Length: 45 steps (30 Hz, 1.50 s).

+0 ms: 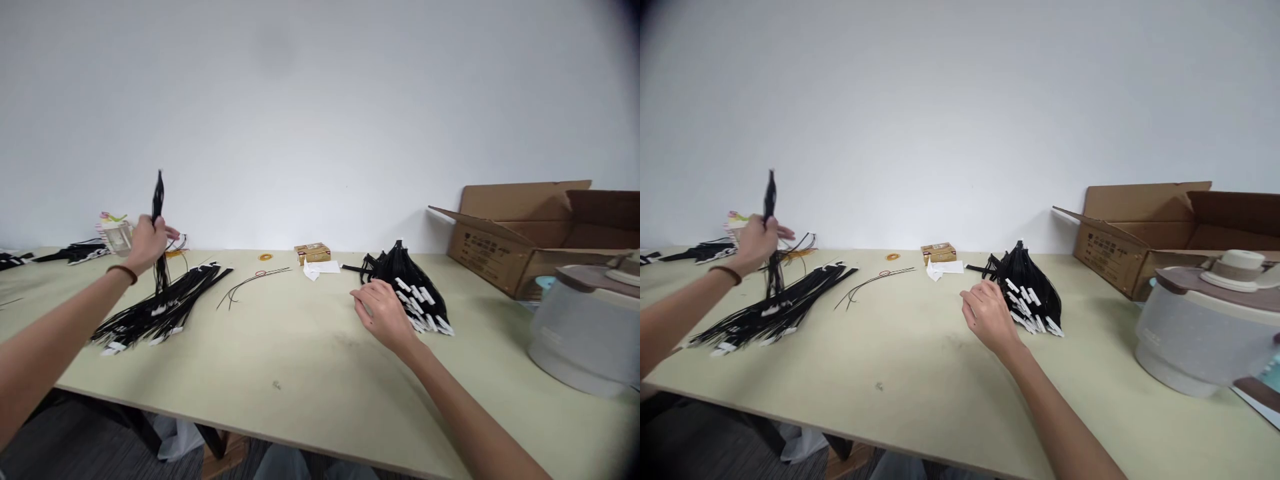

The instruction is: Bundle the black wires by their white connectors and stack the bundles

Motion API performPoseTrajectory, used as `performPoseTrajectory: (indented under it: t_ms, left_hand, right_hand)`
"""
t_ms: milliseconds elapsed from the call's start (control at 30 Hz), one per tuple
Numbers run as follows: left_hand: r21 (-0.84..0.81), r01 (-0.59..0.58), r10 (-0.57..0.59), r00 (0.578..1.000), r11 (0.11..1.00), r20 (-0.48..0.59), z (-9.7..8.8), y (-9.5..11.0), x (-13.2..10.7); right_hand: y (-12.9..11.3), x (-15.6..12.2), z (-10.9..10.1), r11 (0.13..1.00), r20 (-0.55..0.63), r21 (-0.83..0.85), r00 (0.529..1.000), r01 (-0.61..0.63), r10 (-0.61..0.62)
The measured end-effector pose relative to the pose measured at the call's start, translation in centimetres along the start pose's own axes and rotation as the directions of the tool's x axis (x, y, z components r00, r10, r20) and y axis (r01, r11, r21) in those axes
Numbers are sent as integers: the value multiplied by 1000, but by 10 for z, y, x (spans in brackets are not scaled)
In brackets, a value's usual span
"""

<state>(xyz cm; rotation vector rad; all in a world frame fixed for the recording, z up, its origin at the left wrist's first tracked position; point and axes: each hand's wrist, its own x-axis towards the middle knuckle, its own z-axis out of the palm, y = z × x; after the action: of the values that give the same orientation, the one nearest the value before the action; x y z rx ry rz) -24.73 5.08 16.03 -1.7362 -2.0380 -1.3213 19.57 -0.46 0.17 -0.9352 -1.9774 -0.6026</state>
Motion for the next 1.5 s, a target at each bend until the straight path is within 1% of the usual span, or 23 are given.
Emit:
performPoseTrajectory:
  t_ms: [33,100,167,233,267,300,367,433,500,567,633,700,767,800,833,867,900,933,1000,1067,1100,1167,1500]
  left_hand:
    - [-30,-3,2,999,1000,-36,-6,13,5]
    - [-193,-49,31,995,980,-97,-15,41,9]
    - [-345,-70,31,993,936,-115,-15,68,2]
    - [-496,-53,44,999,867,-30,-7,92,-20]
    - [-574,30,18,997,818,79,1,102,-36]
    - [-634,142,3,975,760,222,11,110,-55]
    - [-690,328,54,881,646,470,37,121,-98]
    - [-647,508,129,722,569,680,67,129,-145]
    - [-561,658,170,561,502,810,96,136,-187]
    - [-465,771,200,421,434,885,122,143,-221]
    - [-407,828,267,322,386,909,141,150,-243]
    - [-364,853,357,231,373,905,155,154,-254]
    - [-350,853,447,159,387,880,162,155,-256]
    - [-366,843,476,153,394,866,164,154,-254]
    - [-397,827,493,173,398,853,166,153,-252]
    - [-444,803,496,219,398,840,166,151,-249]
    - [-497,774,485,284,394,827,165,150,-245]
    - [-558,730,460,369,395,808,165,148,-241]
    - [-667,624,388,543,408,745,163,146,-232]
    - [-740,538,355,654,403,668,162,144,-225]
    - [-759,499,340,688,419,641,162,143,-221]
    - [-769,435,307,736,469,604,162,143,-218]
    - [-746,455,220,763,486,608,156,145,-218]
  right_hand:
    - [-1,0,0,1000,3,1,1000,1,-1]
    - [-3,0,1,1000,6,7,1000,-2,2]
    - [-5,-1,1,999,17,33,999,-29,29]
    - [-7,-1,1,990,43,102,994,-100,96]
    - [-9,-1,2,976,64,156,988,-150,142]
    - [-10,-1,2,953,95,221,977,-208,191]
    - [-14,0,4,870,178,360,940,-336,290]
    - [-18,1,8,740,281,477,880,-474,382]
    - [-23,3,12,554,378,574,795,-603,474]
    - [-25,3,18,345,443,659,715,-669,540]
    - [-23,3,23,159,512,689,630,-707,583]
    - [-19,3,26,33,534,708,565,-705,629]
    - [-15,4,26,-30,505,741,528,-671,683]
    - [-14,5,25,-40,501,747,522,-664,690]
    - [-14,6,24,-47,507,746,520,-665,687]
    - [-15,6,22,-44,527,735,529,-677,665]
    - [-18,6,20,-45,548,724,535,-688,643]
    - [-21,6,19,-46,570,714,542,-699,617]
    - [-29,6,17,6,611,704,610,-710,504]
    - [-36,4,16,36,641,698,647,-715,413]
    - [-39,2,17,52,645,698,658,-714,389]
    - [-41,-1,19,82,643,695,670,-714,371]
    - [-43,-7,20,193,594,691,700,-697,397]
